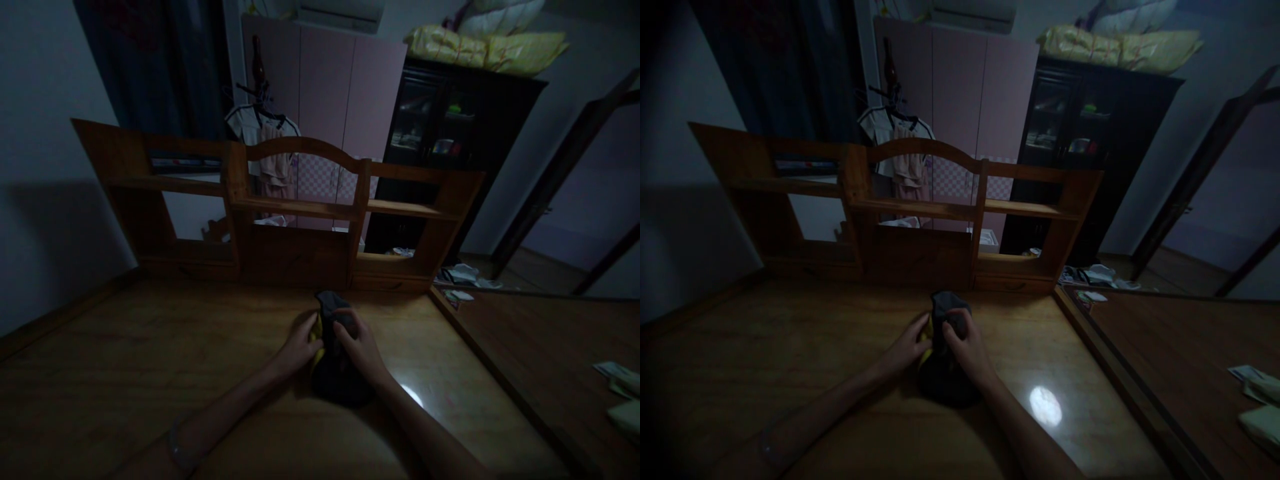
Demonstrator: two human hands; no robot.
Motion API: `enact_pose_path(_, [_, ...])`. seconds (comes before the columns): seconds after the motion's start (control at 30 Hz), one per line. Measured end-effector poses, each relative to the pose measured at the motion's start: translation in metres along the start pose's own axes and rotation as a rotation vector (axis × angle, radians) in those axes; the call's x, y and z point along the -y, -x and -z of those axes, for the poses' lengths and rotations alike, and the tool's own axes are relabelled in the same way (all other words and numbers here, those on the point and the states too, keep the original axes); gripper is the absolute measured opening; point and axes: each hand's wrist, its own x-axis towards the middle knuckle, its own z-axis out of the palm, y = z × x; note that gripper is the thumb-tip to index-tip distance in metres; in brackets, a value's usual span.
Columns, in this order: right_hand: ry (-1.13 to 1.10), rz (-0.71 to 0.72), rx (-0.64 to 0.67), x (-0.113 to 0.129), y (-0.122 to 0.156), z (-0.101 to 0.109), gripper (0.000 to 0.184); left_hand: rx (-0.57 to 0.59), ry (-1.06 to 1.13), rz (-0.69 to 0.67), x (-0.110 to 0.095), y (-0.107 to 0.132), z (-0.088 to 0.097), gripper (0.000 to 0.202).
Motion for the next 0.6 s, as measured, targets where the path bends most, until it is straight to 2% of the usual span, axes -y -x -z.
enact_pose_path(0.1, [-0.022,-0.035,-0.054,-0.002,-0.004,-0.001,0.034,0.019,0.097,0.017,0.004,-0.002,0.000,0.056])
enact_pose_path(0.17, [-0.023,-0.049,-0.044,0.000,-0.004,-0.001,0.035,0.029,0.114,0.011,0.003,-0.002,-0.001,0.051])
enact_pose_path(0.27, [0.065,0.015,-0.006,0.002,0.001,-0.002,0.036,0.036,0.144,0.027,0.003,-0.001,-0.002,0.045])
enact_pose_path(0.33, [0.231,0.119,-0.003,0.004,0.002,0.000,0.038,0.030,0.165,0.043,0.005,-0.001,-0.002,0.042])
enact_pose_path(0.43, [0.547,0.348,-0.072,0.017,0.003,0.008,0.046,-0.008,0.240,0.093,0.013,-0.006,-0.002,0.035])
enact_pose_path(0.5, [0.658,0.548,-0.126,0.042,0.007,0.016,0.046,-0.047,0.333,0.153,0.020,-0.010,0.000,0.033])
enact_pose_path(0.6, [0.608,0.827,-0.222,0.098,0.039,0.030,0.048,-0.099,0.379,0.199,0.029,-0.014,0.004,0.029])
